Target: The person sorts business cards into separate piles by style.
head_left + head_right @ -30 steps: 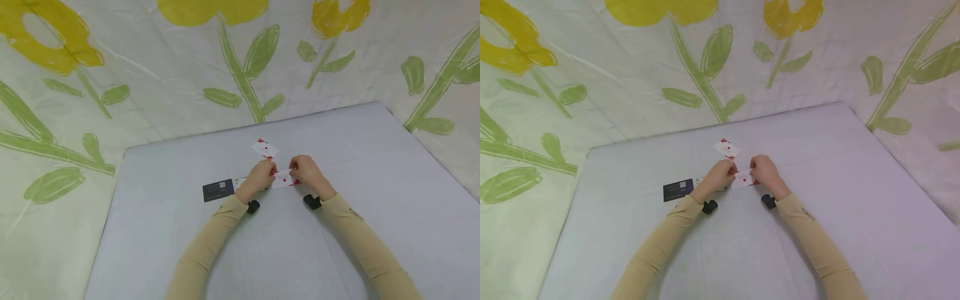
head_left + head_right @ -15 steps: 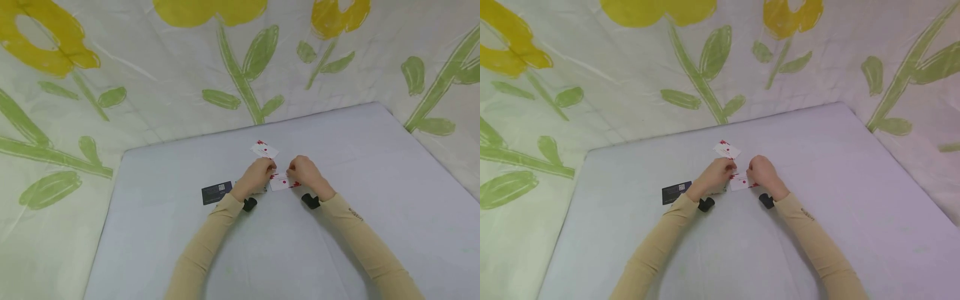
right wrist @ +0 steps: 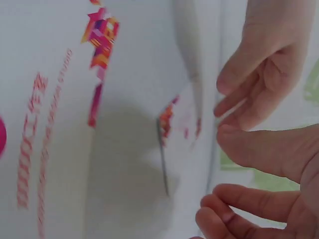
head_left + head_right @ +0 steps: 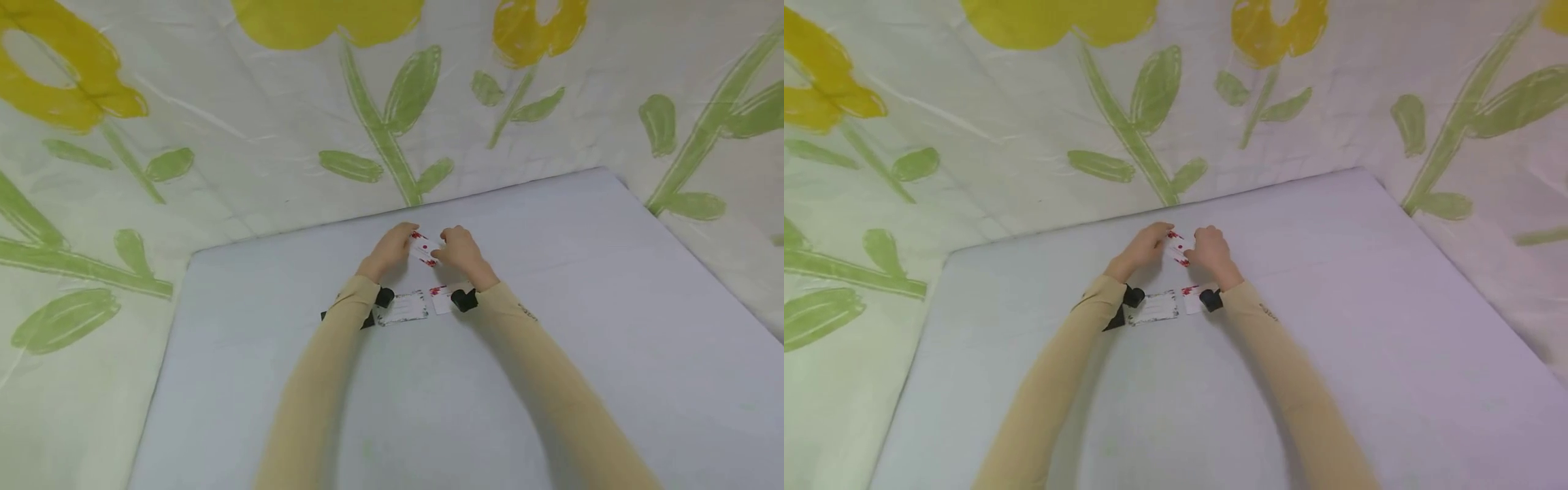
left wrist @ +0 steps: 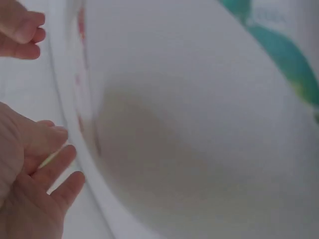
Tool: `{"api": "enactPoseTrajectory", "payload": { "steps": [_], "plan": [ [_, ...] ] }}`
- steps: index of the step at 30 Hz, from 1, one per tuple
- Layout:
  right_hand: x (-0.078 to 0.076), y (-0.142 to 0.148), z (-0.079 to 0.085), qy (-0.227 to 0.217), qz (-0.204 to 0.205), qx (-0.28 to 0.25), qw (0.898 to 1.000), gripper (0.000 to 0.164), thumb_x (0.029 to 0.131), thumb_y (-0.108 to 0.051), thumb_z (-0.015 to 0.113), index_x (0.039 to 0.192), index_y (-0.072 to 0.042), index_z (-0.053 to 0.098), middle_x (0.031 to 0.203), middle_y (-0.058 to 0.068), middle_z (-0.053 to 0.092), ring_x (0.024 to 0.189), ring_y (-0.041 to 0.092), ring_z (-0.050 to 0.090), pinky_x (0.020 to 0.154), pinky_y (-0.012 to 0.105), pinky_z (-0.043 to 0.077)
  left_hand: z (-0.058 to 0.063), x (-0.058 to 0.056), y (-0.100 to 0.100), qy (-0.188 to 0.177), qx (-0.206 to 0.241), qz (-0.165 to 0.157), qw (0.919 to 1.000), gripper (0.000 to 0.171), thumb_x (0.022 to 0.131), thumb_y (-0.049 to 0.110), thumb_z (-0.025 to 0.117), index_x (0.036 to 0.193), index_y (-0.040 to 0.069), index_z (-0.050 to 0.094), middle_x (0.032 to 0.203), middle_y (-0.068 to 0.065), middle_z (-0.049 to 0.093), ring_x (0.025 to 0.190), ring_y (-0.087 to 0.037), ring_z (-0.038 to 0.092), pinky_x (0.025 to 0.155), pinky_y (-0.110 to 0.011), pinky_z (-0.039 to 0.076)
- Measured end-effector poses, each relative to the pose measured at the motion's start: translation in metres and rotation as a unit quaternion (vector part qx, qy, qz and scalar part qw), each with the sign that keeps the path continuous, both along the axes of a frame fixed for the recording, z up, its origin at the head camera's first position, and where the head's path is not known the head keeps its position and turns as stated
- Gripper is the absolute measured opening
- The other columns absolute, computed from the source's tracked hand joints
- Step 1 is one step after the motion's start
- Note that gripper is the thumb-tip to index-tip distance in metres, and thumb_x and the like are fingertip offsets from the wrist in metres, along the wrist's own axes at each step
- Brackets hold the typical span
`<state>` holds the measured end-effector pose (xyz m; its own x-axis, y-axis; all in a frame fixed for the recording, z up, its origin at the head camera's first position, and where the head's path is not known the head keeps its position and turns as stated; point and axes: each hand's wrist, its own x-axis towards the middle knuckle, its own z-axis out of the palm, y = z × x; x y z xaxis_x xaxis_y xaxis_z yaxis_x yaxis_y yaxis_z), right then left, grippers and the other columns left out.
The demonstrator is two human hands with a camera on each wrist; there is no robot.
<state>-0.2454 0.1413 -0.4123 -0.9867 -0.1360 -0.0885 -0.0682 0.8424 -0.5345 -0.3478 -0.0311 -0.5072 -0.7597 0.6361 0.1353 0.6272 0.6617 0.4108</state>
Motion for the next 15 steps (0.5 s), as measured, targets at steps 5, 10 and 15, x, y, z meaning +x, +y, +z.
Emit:
{"api": "enactPoseTrajectory", "payload": {
  "steps": [5,10,15],
  "plan": [
    [-0.007,-0.014,-0.014,-0.015,-0.009,0.046,0.999,0.046,0.083,-0.026,0.067,0.106,0.012,0.059,0.109,0.030,0.052,0.104,0.041,0.048,0.086,0.047,0.043,-0.069,-0.051,0.001,0.005,-0.035,-0.031,0.9989,0.043,0.096,0.006,0.036,0.138,0.006,0.041,0.143,-0.009,0.039,0.134,-0.020,0.029,0.111,-0.030,0.017],
    [-0.009,-0.019,-0.022,-0.012,-0.022,0.085,0.996,0.048,0.080,-0.031,0.071,0.102,0.009,0.059,0.108,0.028,0.050,0.102,0.040,0.047,0.085,0.048,0.043,-0.030,-0.020,0.005,0.002,-0.047,-0.025,0.9986,0.040,0.094,0.001,0.036,0.133,0.002,0.046,0.136,-0.012,0.046,0.129,-0.022,0.037,0.110,-0.027,0.020],
    [-0.011,-0.013,-0.021,-0.031,-0.035,0.072,0.996,0.051,0.077,-0.031,0.074,0.109,0.006,0.058,0.110,0.025,0.052,0.103,0.040,0.048,0.086,0.051,0.042,0.050,0.032,0.009,-0.056,-0.069,-0.020,0.9958,0.041,0.090,-0.008,0.043,0.130,-0.006,0.047,0.132,-0.020,0.047,0.126,-0.031,0.040,0.107,-0.033,0.027]
  ]
}}
